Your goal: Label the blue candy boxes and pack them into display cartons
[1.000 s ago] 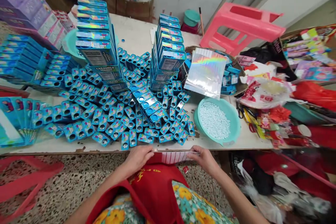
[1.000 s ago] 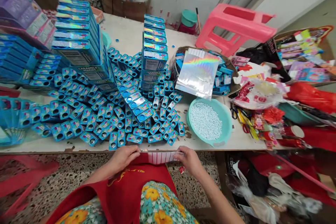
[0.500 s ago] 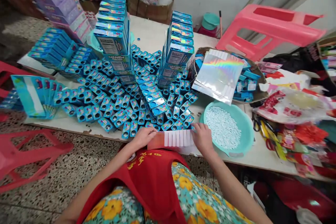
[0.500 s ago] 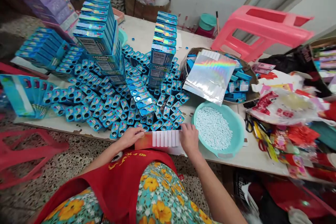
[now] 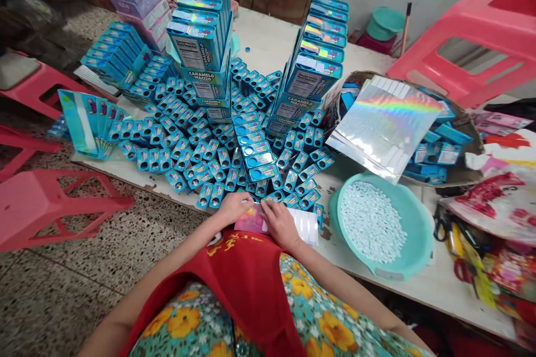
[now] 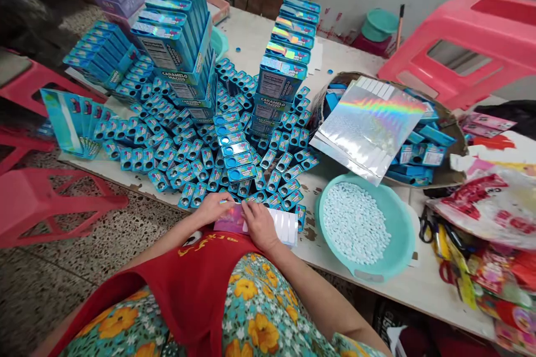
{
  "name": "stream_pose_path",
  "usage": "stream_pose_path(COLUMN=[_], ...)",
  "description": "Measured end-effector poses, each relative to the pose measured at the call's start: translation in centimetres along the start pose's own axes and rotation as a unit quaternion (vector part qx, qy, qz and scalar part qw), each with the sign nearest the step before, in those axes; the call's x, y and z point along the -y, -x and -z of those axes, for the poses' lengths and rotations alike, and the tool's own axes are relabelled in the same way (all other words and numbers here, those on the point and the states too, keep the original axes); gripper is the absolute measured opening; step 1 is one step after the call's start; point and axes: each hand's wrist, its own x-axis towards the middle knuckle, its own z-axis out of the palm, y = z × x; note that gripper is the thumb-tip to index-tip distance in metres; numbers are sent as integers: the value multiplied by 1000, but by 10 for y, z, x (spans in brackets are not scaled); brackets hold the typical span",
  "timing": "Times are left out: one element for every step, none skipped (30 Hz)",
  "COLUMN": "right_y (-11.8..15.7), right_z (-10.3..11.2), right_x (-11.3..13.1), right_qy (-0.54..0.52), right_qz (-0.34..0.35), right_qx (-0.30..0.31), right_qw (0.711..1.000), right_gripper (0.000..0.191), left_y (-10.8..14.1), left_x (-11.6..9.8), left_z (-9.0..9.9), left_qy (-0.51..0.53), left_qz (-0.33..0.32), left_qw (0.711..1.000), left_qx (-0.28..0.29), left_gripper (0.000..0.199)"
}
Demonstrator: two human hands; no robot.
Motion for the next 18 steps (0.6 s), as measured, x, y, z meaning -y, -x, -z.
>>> stream_pose_path(right_y=[2, 2, 3, 3, 3, 2, 1, 0, -1, -2, -4, -5, -6, -8, -10, -12, -14, -18], right_z=[1, 2, 4, 5, 6, 7, 8, 9, 11, 13, 16, 20, 27, 35, 47, 60, 75, 91], right_x=[0, 1, 2, 3, 3, 4, 5, 5, 5, 6, 7, 9, 12, 15, 19, 23, 27, 31], right_qy=[-1, -3, -6, -11, -17, -22, -26, -29, -30, -32, -32, -32, -33, -40, -56, -82, -115, -152], right_qz=[4, 6, 6, 4, 1, -2, -6, -9, -10, -11, -11, -13, -16, -19, -20, -18, -14, -12], right_qx=[5, 9, 13, 15, 13, 7, -2, -11, -16, -18, -14, -8, -1, 6, 12, 16, 15, 7], right_qw=[1000, 1000, 1000, 1000, 1000, 1000, 1000, 999, 999, 999, 999, 999, 999, 999, 998, 996, 993, 988], right_gripper=[40, 39, 38, 37, 36, 33, 30, 25, 21, 19, 17, 18, 19, 20, 20, 20, 20, 18], left_y=[-1, -1, -2, -2, -2, -2, -2, -2, -2, -2, -2, -2, -1, -1, -1, -1, -1, -1], left_x=[0, 0, 1, 1, 1, 2, 3, 4, 4, 5, 6, 7, 7, 7, 7, 7, 7, 7], left_z=[0, 0, 0, 1, 1, 1, 1, 1, 1, 1, 1, 1, 1, 0, 0, -1, -2, -3], left_qy=[-3, -8, -13, -18, -22, -23, -22, -21, -20, -21, -24, -28, -32, -37, -41, -46, -50, -54], left_qz=[0, 0, 1, 1, 1, 1, -1, -4, -6, -8, -10, -12, -14, -16, -17, -18, -15, -10], left_qw=[1000, 1000, 1000, 1000, 1000, 1000, 1000, 1000, 1000, 1000, 1000, 1000, 999, 999, 999, 999, 999, 998], left_qx=[0, 2, 3, 4, 4, 4, 3, 4, 5, 5, 5, 3, -1, -4, -7, -8, -8, -10], left_gripper=[26, 26, 27, 27, 27, 27, 26, 26, 25, 25, 25, 24, 24, 24, 24, 24, 24, 24])
